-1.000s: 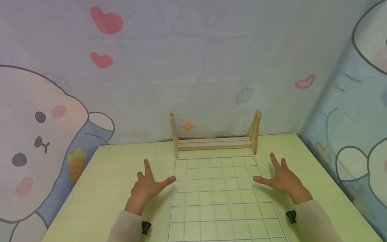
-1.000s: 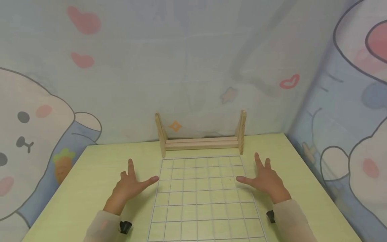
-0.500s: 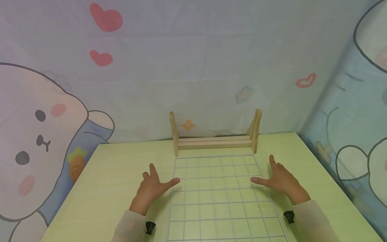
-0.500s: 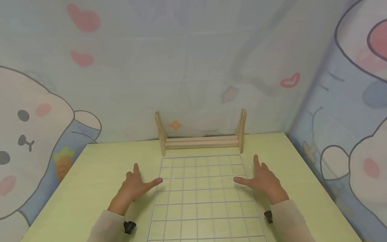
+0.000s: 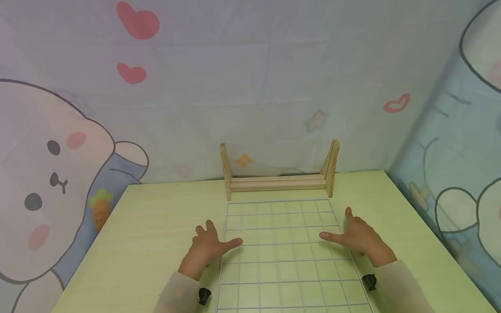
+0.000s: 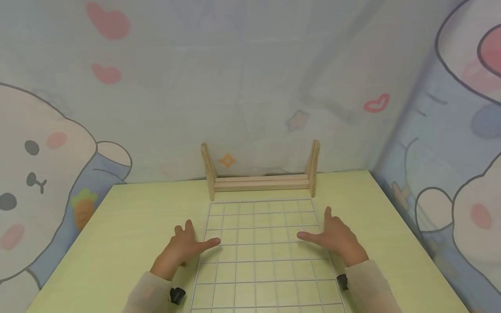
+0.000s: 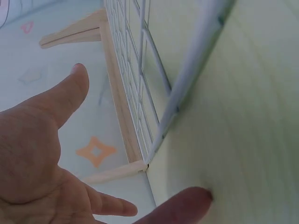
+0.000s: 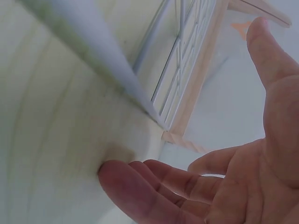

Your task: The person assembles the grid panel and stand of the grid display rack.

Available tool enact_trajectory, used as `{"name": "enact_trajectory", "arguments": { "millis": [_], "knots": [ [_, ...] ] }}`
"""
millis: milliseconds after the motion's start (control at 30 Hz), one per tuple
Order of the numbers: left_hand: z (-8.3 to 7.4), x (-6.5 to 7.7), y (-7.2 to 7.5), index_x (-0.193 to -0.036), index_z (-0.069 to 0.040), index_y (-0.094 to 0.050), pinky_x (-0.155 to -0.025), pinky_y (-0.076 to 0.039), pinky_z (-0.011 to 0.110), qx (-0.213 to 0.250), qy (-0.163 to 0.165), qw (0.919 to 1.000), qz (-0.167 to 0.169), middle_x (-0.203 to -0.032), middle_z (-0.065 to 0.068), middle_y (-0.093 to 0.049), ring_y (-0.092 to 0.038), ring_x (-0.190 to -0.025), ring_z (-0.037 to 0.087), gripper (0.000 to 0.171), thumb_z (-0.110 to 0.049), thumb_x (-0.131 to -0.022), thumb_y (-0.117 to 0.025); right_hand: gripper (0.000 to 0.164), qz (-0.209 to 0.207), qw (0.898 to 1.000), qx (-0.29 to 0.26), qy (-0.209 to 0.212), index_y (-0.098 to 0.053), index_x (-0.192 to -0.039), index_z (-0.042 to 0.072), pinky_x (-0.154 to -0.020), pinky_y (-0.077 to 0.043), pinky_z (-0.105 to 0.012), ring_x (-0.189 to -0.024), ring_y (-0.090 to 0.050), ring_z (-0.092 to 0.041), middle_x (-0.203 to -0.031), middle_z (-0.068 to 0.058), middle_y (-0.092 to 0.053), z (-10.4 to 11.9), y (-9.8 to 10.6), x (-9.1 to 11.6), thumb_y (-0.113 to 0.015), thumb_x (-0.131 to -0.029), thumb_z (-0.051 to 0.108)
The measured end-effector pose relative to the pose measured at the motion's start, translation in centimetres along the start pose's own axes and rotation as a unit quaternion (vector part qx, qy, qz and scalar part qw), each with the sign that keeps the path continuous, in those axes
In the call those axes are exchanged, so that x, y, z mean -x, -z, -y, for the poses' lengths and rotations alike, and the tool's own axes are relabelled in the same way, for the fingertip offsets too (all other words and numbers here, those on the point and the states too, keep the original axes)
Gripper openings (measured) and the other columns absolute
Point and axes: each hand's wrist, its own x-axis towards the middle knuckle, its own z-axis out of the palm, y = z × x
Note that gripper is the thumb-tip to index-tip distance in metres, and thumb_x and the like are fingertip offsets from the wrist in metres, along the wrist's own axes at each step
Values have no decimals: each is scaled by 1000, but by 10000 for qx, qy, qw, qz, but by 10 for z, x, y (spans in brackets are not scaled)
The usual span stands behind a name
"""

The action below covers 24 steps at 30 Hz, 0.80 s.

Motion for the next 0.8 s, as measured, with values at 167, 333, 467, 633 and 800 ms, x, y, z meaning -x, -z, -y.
{"name": "enact_trajectory", "arguments": {
  "millis": [167,333,467,633,800],
  "knots": [
    [-5,3,-4,-156,15,-24,-88,-52,65,44,-50,10000,7,-141,39,-36,-51,-115,58,127,-70,-81,-80,140,-16,9998,183,26,-11,-152,-29,-86,-57,-57,-106,-67,-49,-149,-53,-32,4,-3,0,-72,-84,77],
    [-9,4,-7,-151,15,-31,-86,-52,64,62,-56,10000,-52,-132,36,-41,-50,-114,58,120,-67,-80,-82,136,7,9998,206,51,-19,-149,-31,-90,-55,-62,-120,-56,-60,-145,-52,-36,7,-4,1,-71,-84,77],
    [-10,2,-11,-148,16,-35,-85,-53,63,-97,-53,9999,-84,-130,36,-44,-51,-113,56,116,-67,-81,-81,135,141,9999,-98,-13,-20,-150,-29,-70,-61,-49,-108,-61,-50,-146,-51,-33,7,-7,3,-74,-83,75],
    [-12,2,-15,-148,15,-36,-85,-53,62,-219,-3,9997,-89,-128,35,-45,-52,-112,54,114,-64,-82,-82,133,206,9991,-373,-56,-21,-152,-27,-57,-59,-41,-102,-60,-46,-146,-50,-32,11,-9,4,-77,-83,72],
    [-18,6,-16,-151,16,-32,-87,-53,63,-189,58,9998,21,-127,37,-45,-52,-113,55,115,-60,-82,-84,132,202,9990,-383,-76,-21,-152,-26,-52,-58,-41,-105,-61,-51,-147,-53,-30,13,-10,4,-75,-84,73]
  ]
}}
